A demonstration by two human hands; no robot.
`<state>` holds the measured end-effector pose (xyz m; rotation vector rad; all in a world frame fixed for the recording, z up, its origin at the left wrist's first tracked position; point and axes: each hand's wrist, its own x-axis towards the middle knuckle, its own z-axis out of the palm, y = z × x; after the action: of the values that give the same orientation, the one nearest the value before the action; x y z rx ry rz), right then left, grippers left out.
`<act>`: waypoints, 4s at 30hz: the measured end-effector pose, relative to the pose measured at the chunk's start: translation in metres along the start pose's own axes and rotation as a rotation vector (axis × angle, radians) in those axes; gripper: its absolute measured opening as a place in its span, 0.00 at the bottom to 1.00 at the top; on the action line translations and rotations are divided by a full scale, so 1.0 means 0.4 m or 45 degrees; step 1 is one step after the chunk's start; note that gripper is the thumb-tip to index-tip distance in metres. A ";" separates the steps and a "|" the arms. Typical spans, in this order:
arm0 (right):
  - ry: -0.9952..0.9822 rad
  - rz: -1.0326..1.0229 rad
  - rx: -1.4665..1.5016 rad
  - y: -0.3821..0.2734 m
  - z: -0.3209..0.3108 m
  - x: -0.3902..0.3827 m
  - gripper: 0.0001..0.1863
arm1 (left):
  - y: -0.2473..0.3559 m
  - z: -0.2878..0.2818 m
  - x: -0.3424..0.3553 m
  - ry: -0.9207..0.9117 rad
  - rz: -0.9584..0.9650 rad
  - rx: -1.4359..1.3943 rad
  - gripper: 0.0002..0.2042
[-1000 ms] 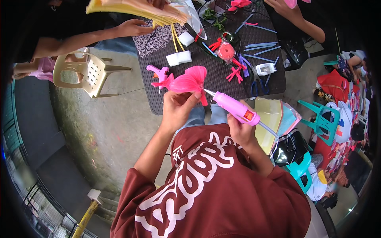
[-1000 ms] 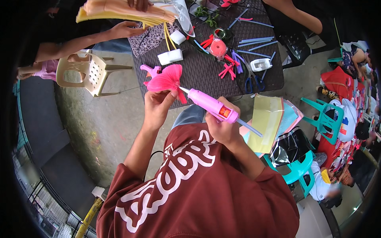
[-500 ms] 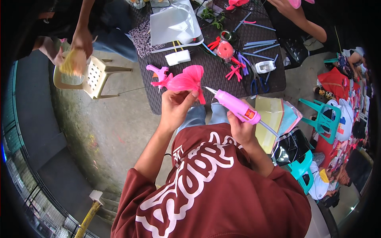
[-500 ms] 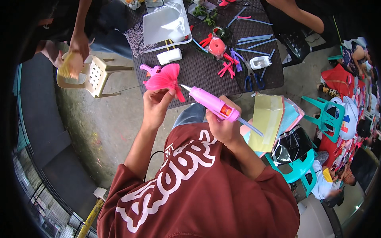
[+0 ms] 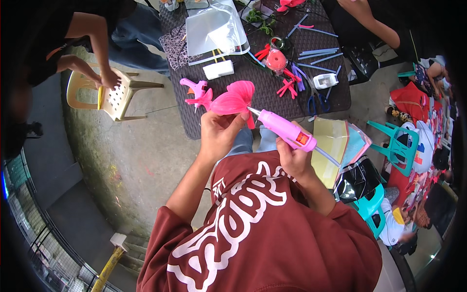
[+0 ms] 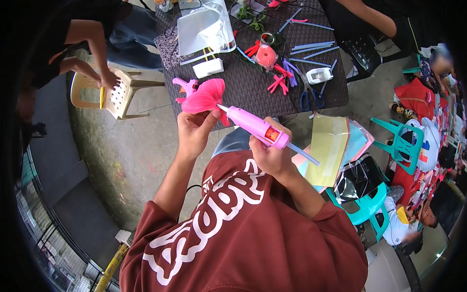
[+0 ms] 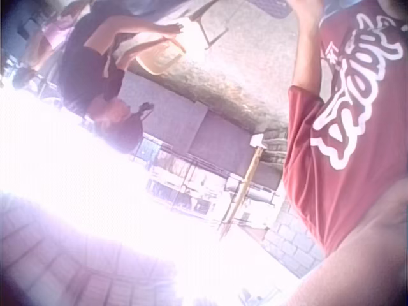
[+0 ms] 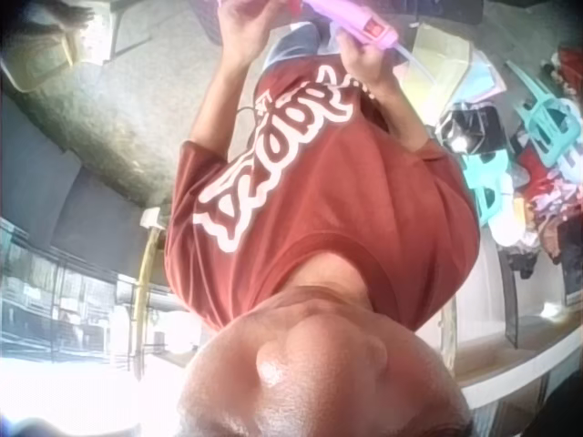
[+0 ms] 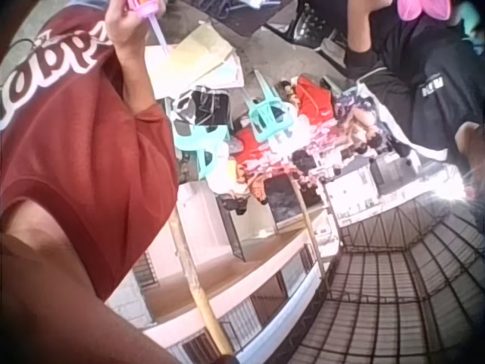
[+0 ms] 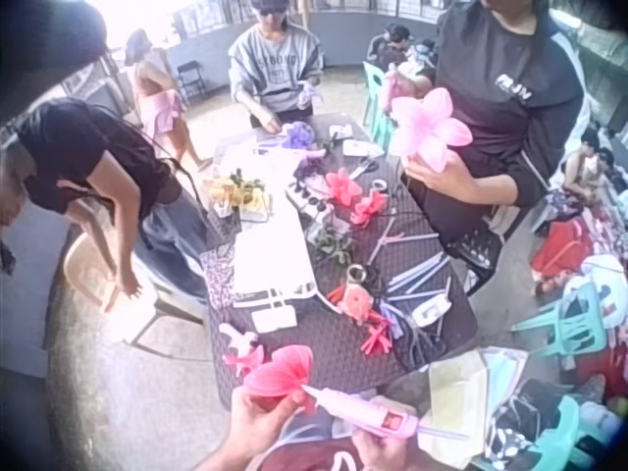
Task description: The person assembles pink petals into a flower shape using a glue gun to secure them.
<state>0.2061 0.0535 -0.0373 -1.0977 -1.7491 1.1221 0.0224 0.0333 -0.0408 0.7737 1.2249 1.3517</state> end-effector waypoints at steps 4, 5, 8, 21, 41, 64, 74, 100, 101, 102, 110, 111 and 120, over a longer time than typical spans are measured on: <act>0.007 -0.022 0.015 0.005 0.002 -0.005 0.05 | 0.005 -0.002 -0.005 0.002 0.008 -0.020 0.06; 0.006 -0.035 0.013 0.006 0.002 -0.006 0.06 | 0.004 -0.003 -0.007 -0.002 0.019 -0.020 0.06; 0.007 -0.049 0.012 0.008 0.002 -0.009 0.06 | 0.002 -0.005 -0.011 -0.008 0.042 -0.031 0.07; -0.003 -0.050 0.038 -0.007 0.004 -0.014 0.06 | 0.009 -0.004 -0.028 0.000 0.018 -0.043 0.06; 0.069 0.318 -0.157 0.245 0.048 -0.034 0.06 | 0.034 -0.061 -0.040 0.188 0.163 0.119 0.06; -0.179 0.388 -0.735 0.264 0.109 0.042 0.09 | 0.041 -0.171 -0.187 0.418 0.114 0.072 0.06; -0.595 -0.003 -0.440 0.182 0.455 0.244 0.08 | 0.022 -0.228 -0.246 0.526 0.090 -0.049 0.04; -0.562 0.243 0.007 0.210 0.376 0.272 0.07 | 0.002 -0.283 -0.183 0.529 0.137 -0.098 0.03; -0.525 0.267 0.054 0.194 0.358 0.264 0.07 | 0.003 -0.278 -0.174 0.536 0.150 -0.088 0.03; -0.488 0.289 0.101 0.177 0.338 0.253 0.07 | 0.003 -0.273 -0.168 0.542 0.164 -0.079 0.03; -0.128 0.220 0.460 0.063 0.207 0.188 0.07 | 0.029 -0.207 -0.127 0.428 0.151 -0.112 0.04; -0.082 0.247 0.487 0.045 0.196 0.181 0.07 | 0.042 -0.194 -0.122 0.398 0.172 -0.112 0.04; 0.295 -0.423 0.132 -0.035 0.156 0.150 0.10 | 0.121 -0.099 -0.085 0.238 0.228 -0.151 0.05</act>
<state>0.1261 0.0891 -0.0348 -0.8024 -1.5989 0.8358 -0.0224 -0.0020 0.0017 0.6977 1.2294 1.6588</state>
